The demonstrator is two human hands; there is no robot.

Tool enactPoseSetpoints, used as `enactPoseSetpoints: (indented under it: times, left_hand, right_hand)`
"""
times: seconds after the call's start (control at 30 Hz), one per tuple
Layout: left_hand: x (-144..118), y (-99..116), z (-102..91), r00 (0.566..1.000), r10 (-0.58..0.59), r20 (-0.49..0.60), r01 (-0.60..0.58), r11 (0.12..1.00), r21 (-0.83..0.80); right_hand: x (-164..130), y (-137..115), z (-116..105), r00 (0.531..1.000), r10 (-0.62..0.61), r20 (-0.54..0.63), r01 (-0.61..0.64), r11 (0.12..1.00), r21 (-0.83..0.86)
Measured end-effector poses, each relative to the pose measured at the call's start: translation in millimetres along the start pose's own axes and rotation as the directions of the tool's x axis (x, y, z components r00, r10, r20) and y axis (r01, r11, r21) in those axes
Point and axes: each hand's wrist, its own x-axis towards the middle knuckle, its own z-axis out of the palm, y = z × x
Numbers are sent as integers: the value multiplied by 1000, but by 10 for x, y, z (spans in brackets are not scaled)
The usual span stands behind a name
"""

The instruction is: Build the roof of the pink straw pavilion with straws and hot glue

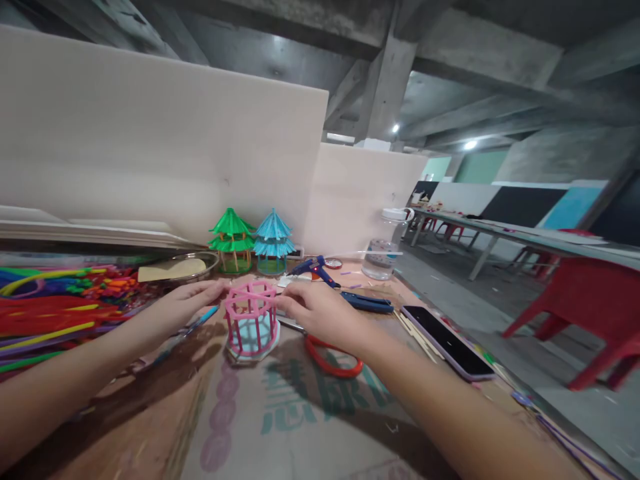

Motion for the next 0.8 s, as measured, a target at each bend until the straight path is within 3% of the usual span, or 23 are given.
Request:
enactPoseSetpoints:
  times: [0.13,0.27,0.63,0.8]
  left_hand:
    - [-45,104,9,999,15,49,-16,1000,13]
    - [-82,170,-5,997,30,75,-39,991,130]
    - [-161,312,-42,985,50,166,-95,958,272]
    - [-192,297,-4,963,-13,269,-62,961,270]
  right_hand:
    - [-12,-5,40,1000,2,17,-3,996,92]
    - [-46,-52,34,999,0,34,-4,992,128]
    - [-127,-169,-13,992,-38,116,26,994,110]
    - [-136,-160,-23,991,-54,122,43,995,93]
